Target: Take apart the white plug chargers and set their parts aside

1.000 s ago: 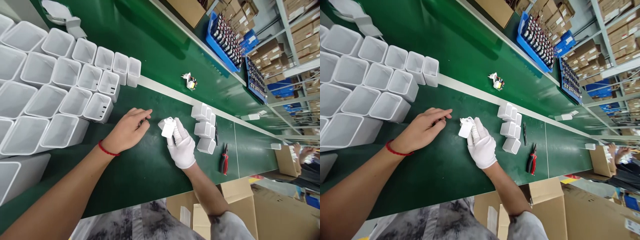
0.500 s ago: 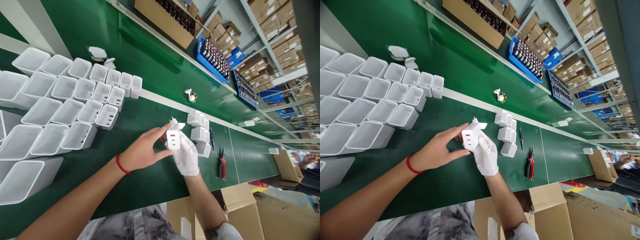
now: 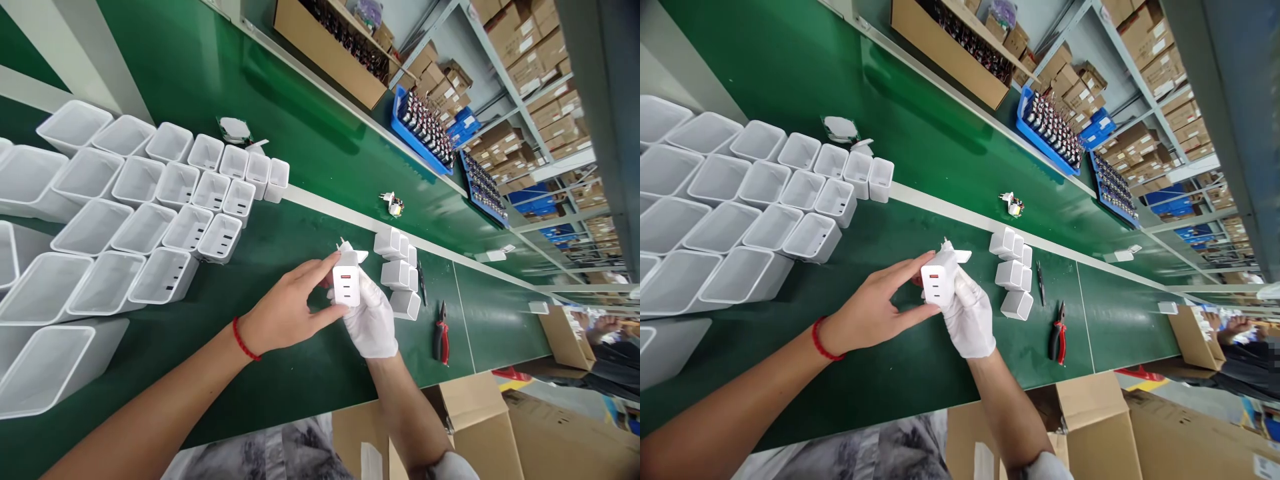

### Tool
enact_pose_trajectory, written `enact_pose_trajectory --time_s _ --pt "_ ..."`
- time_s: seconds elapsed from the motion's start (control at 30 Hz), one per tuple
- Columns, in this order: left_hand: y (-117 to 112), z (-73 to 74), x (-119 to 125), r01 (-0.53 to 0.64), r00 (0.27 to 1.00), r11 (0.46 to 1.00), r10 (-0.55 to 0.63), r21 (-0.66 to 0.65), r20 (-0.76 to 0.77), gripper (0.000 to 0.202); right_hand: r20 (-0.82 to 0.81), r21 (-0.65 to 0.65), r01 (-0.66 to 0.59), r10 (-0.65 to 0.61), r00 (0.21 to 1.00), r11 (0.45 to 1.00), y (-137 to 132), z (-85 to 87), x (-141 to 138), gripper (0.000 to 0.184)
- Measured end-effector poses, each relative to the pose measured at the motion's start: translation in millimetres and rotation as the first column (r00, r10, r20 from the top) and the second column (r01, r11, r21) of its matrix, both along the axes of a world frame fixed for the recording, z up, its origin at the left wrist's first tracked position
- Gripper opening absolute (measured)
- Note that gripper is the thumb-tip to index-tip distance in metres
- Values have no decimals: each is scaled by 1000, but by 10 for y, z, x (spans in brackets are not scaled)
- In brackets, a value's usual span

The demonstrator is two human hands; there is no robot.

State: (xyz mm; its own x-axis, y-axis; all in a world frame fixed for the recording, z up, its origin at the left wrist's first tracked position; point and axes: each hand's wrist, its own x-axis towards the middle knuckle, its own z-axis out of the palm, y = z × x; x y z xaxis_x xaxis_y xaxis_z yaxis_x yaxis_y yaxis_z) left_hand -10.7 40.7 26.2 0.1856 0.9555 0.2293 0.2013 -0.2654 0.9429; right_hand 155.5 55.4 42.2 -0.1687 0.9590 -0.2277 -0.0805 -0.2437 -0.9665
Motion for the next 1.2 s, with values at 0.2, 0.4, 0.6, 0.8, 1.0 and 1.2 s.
enact_pose_trajectory --time_s 0.2,0.4,0.6,0.8,1.0,1.2 --pt "89 -2 -48 98 948 957 -6 -274 317 64 390 634 -130 -170 905 762 -26 -36 116 41" --pt "179 21 -91 183 869 917 17 -353 495 39 580 695 -395 -144 802 600 49 154 71 56" --pt "197 -19 -68 140 862 912 79 -385 501 44 772 632 -680 -228 593 372 234 270 112 64" --pt "239 18 -90 45 916 914 123 -404 381 38 793 607 -742 -284 539 284 454 340 103 34" --pt "372 123 -107 -33 955 892 162 -452 250 41 782 580 -699 -43 622 418 654 475 84 22" --pt "870 252 25 -183 978 943 145 -280 -151 74 690 599 -399 -195 698 694 1452 443 404 28"
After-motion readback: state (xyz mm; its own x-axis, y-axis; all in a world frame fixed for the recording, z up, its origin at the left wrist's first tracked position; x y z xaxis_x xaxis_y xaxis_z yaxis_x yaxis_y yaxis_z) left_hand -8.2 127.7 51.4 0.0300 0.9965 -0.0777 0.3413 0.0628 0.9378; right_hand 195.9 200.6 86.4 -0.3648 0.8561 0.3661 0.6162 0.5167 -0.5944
